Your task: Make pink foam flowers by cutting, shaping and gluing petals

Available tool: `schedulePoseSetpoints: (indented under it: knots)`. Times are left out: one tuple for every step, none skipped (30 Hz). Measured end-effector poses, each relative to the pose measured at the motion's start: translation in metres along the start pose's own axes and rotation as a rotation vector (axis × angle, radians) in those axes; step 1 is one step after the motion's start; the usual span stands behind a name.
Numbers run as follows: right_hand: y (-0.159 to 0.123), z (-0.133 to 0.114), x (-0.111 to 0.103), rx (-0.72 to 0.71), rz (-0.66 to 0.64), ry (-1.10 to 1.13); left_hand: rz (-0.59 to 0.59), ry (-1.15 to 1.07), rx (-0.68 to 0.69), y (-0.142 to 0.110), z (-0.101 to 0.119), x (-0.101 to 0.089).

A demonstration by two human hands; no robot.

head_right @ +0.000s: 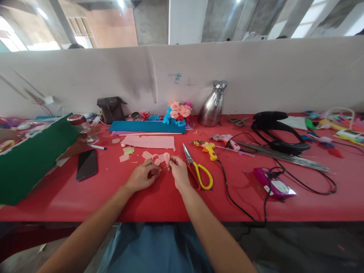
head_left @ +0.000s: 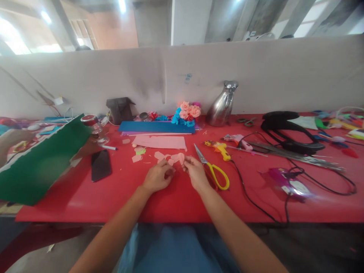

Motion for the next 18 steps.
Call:
schedulePoseSetpoints:
  knots:
    - [0.0, -0.003, -0.001, -0.021, 0.013, -0.069, 0.006, -0.039, 0.01, 0.0, -0.001, 0.0]
    - [-0.001, -0.005, -0.002, -0.043, 0.025, -0.133, 0.012, -0.084, 0.02, 0.0, -0.003, -0.001]
    - [-0.001, -0.008, -0.002, -0.063, 0.034, -0.185, 0.019, -0.134, 0.029, 0.0, -0.005, -0.001]
    - [-0.002, -0.01, -0.002, -0.078, 0.041, -0.222, 0.031, -0.183, 0.035, 0.0, -0.008, -0.002]
    - [-0.002, -0.012, -0.002, -0.09, 0.045, -0.245, 0.049, -0.231, 0.031, 0.001, -0.011, -0.003]
    - [-0.002, -0.013, -0.002, -0.099, 0.049, -0.258, 0.071, -0.275, 0.017, 0.001, -0.015, -0.005]
    - [-0.003, -0.014, -0.002, -0.104, 0.057, -0.264, 0.103, -0.31, -0.005, 0.002, -0.019, -0.007]
    - [-0.003, -0.014, -0.003, -0.108, 0.065, -0.265, 0.144, -0.336, -0.03, 0.003, -0.023, -0.011]
    - [-0.003, -0.015, -0.003, -0.11, 0.072, -0.261, 0.191, -0.352, -0.053, 0.003, -0.026, -0.015]
    - [-0.002, -0.014, -0.003, -0.11, 0.077, -0.252, 0.241, -0.358, -0.067, 0.003, -0.028, -0.019]
    - [-0.002, -0.014, -0.004, -0.106, 0.08, -0.241, 0.287, -0.354, -0.071, 0.003, -0.027, -0.023]
    - [-0.001, -0.012, -0.004, -0.099, 0.083, -0.23, 0.322, -0.339, -0.069, 0.003, -0.026, -0.027]
    - [0.0, -0.011, -0.006, -0.089, 0.083, -0.225, 0.342, -0.313, -0.07, 0.003, -0.024, -0.029]
    - [0.001, -0.01, -0.007, -0.081, 0.083, -0.229, 0.349, -0.276, -0.083, 0.002, -0.023, -0.03]
    - [0.002, -0.01, -0.008, -0.079, 0.081, -0.249, 0.343, -0.231, -0.108, 0.0, -0.023, -0.029]
    - [0.002, -0.011, -0.009, -0.086, 0.077, -0.292, 0.33, -0.18, -0.146, -0.002, -0.024, -0.028]
    - [0.001, -0.013, -0.009, -0.105, 0.078, -0.361, 0.319, -0.134, -0.194, -0.005, -0.027, -0.025]
    - [0.0, -0.017, -0.009, -0.133, 0.084, -0.455, 0.304, -0.1, -0.235, -0.008, -0.031, -0.022]
Point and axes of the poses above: each hand's wrist, its own y-axis towards the middle knuckle, its own x-axis out of the palm, z = x × y, the point moved 8 cm from there along y, towards the middle knuckle, and after that the axes turned 15 degrees about -z, right-handed, at the moved point
